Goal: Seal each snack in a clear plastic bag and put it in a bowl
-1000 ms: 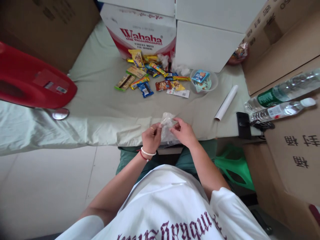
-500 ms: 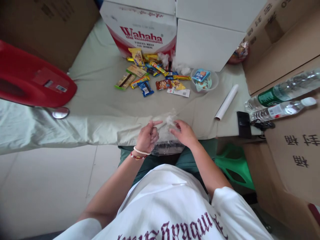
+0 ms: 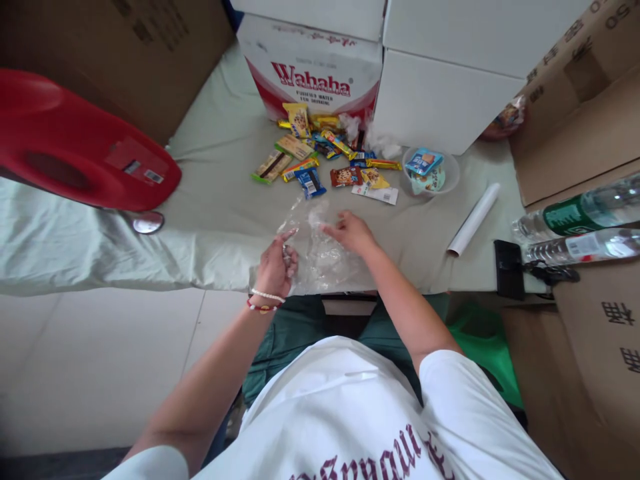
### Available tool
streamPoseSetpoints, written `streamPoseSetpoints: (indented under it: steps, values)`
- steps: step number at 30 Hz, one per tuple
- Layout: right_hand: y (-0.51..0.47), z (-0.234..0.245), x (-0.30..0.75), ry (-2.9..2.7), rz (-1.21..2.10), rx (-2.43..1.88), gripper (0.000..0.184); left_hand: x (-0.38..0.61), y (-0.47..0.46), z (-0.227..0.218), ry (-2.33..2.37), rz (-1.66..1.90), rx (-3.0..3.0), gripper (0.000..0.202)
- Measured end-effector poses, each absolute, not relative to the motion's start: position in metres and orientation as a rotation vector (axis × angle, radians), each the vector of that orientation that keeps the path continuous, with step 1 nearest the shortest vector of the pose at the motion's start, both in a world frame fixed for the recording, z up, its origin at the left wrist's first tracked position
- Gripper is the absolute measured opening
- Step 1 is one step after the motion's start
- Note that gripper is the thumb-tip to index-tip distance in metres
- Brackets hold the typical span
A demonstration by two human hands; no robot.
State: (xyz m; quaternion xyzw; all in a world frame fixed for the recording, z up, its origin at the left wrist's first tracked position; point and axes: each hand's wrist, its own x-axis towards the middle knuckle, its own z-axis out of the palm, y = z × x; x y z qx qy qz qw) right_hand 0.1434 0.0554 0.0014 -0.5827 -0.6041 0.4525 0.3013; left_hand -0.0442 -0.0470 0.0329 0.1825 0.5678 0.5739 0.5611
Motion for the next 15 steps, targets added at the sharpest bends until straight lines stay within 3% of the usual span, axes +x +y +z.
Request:
streamPoseSetpoints:
  steps: [5,10,13,15]
  values:
    - [0.060,-0.004,0.135,-1.603,1.281,-1.481,0.030,-0.051,-0.049,0.023,1.357,1.361,0.371,0.054]
    - [0.057,-0.005,0.159,-1.323,1.313,-1.482,0.032,-0.067,-0.045,0.017,1.891,1.327,0.520,0.046]
    - [0.052,-0.007,0.164,-1.384,1.214,-1.533,0.027,-0.062,-0.053,0.027,2.197,1.330,1.052,0.053]
    - [0.049,-0.008,0.161,-1.464,1.126,-1.549,0.025,-0.054,-0.056,0.035,2.173,1.170,1.677,0.045]
